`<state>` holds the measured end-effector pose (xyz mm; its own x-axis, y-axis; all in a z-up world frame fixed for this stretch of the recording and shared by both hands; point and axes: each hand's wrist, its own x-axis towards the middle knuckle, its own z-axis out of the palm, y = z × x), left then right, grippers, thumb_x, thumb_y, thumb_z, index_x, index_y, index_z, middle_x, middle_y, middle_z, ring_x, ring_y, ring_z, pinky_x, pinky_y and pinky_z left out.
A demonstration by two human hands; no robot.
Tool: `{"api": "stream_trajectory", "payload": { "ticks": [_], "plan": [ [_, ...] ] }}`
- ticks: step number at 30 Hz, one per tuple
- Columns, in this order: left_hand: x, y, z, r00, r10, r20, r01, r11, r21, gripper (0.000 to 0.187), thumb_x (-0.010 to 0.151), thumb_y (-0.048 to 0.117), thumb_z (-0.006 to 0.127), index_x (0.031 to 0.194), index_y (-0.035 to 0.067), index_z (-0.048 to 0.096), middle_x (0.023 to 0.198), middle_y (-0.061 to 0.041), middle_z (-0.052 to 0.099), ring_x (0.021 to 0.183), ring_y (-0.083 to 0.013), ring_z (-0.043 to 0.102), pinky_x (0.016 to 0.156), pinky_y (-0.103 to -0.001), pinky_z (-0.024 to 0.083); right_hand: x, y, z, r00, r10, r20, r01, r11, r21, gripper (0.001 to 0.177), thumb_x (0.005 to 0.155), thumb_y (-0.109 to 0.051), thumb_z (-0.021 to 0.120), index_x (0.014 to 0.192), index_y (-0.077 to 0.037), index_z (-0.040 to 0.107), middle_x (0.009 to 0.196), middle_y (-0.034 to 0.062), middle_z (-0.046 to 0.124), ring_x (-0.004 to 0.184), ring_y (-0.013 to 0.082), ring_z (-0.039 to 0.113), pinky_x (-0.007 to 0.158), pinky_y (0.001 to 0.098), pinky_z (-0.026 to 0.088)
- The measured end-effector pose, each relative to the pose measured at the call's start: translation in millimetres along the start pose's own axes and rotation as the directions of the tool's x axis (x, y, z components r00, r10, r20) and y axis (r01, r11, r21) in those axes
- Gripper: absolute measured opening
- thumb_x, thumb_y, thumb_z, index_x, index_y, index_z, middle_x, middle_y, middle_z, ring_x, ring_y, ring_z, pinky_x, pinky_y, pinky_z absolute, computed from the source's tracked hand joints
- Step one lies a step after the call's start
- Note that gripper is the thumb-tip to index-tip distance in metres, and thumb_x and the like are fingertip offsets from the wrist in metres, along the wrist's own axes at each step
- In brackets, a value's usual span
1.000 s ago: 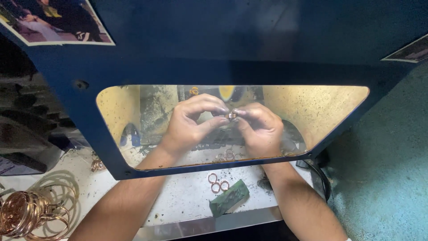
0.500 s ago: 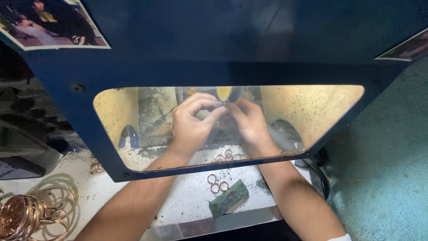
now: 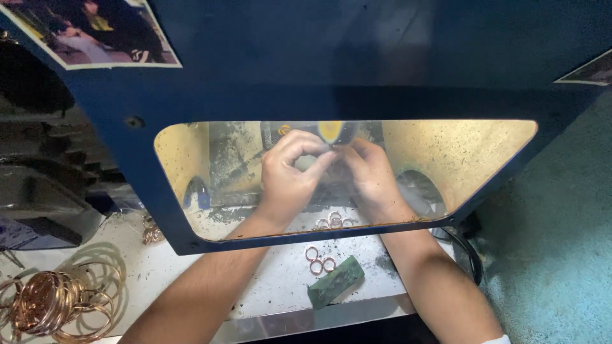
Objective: The person holds small copper rings one at a time against a rotating polishing wheel inside a blue enclosure. They rotate each ring by hand to polish its surface, then place it on the workbench. The process is repeated for several rings.
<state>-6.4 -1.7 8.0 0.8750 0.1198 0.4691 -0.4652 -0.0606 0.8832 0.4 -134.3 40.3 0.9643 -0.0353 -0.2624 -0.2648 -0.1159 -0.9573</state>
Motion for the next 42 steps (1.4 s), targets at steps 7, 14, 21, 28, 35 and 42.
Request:
{"api": "stream_trajectory", "payload": {
  "ticks": [7,14,21,28,35,42],
  "plan": [
    [1.7,-2.5,2.2,1.000,0.000,0.004,0.000,1.000,0.026,0.010,0.082,0.001,0.084,0.085,0.006,0.076,0.082,-0.005,0.072,0.078,-0.0197,0.072,0.073,-0.032,0.059,-0.5,-2.2,1.6,1.000,-0.001,-0.014,0.002,0.998,0.059,0.025,0.091,-0.022,0.067,0.092,0.003,0.069,0.078,0.0162,0.069,0.080,0.0266,0.073,0.080,0.0467,0.061],
    [1.4,-10.9,2.4,1.000,-0.010,0.000,0.010,1.000,0.026,0.012,0.081,-0.001,0.084,0.085,0.007,0.076,0.083,-0.005,0.073,0.079,-0.0199,0.073,0.073,-0.032,0.060,5.3,3.9,4.7,0.998,0.043,-0.036,-0.040,0.996,0.077,0.023,0.094,-0.018,0.064,0.095,0.004,0.068,0.081,0.0156,0.068,0.081,0.0257,0.071,0.079,0.0446,0.061],
    [-7.6,4.0,-0.1,0.955,0.295,0.031,-0.293,0.955,-0.047,0.017,0.077,0.002,0.088,0.088,0.009,0.077,0.086,-0.005,0.075,0.080,-0.0211,0.074,0.074,-0.033,0.062,14.8,56.2,-45.4,0.906,-0.410,0.107,0.422,0.894,-0.151,0.027,0.092,-0.025,0.067,0.090,0.002,0.072,0.070,0.0152,0.073,0.073,0.0169,0.069,0.067,0.0358,0.059],
    [-7.5,3.5,0.5,0.932,0.353,0.082,-0.340,0.930,-0.137,0.017,0.077,-0.002,0.087,0.088,0.007,0.077,0.088,-0.005,0.076,0.083,-0.0224,0.076,0.076,-0.034,0.062,7.4,51.3,-42.7,0.797,-0.602,0.054,0.604,0.795,-0.050,0.016,0.091,-0.015,0.074,0.091,0.001,0.074,0.076,0.0143,0.074,0.076,0.0117,0.068,0.067,0.0324,0.060],
    [-6.7,6.2,0.1,0.934,0.349,0.073,-0.335,0.930,-0.153,0.013,0.080,-0.002,0.084,0.088,0.005,0.076,0.087,-0.009,0.075,0.082,-0.0279,0.076,0.072,-0.037,0.062,1.5,39.2,-40.8,0.674,-0.736,0.063,0.737,0.665,-0.123,0.011,0.092,-0.009,0.074,0.088,0.001,0.073,0.078,0.0153,0.074,0.070,0.0184,0.071,0.059,0.0304,0.056],
    [-6.3,6.5,0.0,0.934,0.348,0.083,-0.333,0.930,-0.154,0.012,0.082,-0.002,0.081,0.090,0.004,0.075,0.087,-0.011,0.076,0.082,-0.0299,0.076,0.071,-0.038,0.062,-3.0,32.0,-39.9,0.650,-0.758,0.058,0.757,0.638,-0.142,0.012,0.091,-0.011,0.076,0.087,0.000,0.073,0.077,0.0141,0.073,0.067,0.0182,0.070,0.054,0.0280,0.052]
  ]
}}
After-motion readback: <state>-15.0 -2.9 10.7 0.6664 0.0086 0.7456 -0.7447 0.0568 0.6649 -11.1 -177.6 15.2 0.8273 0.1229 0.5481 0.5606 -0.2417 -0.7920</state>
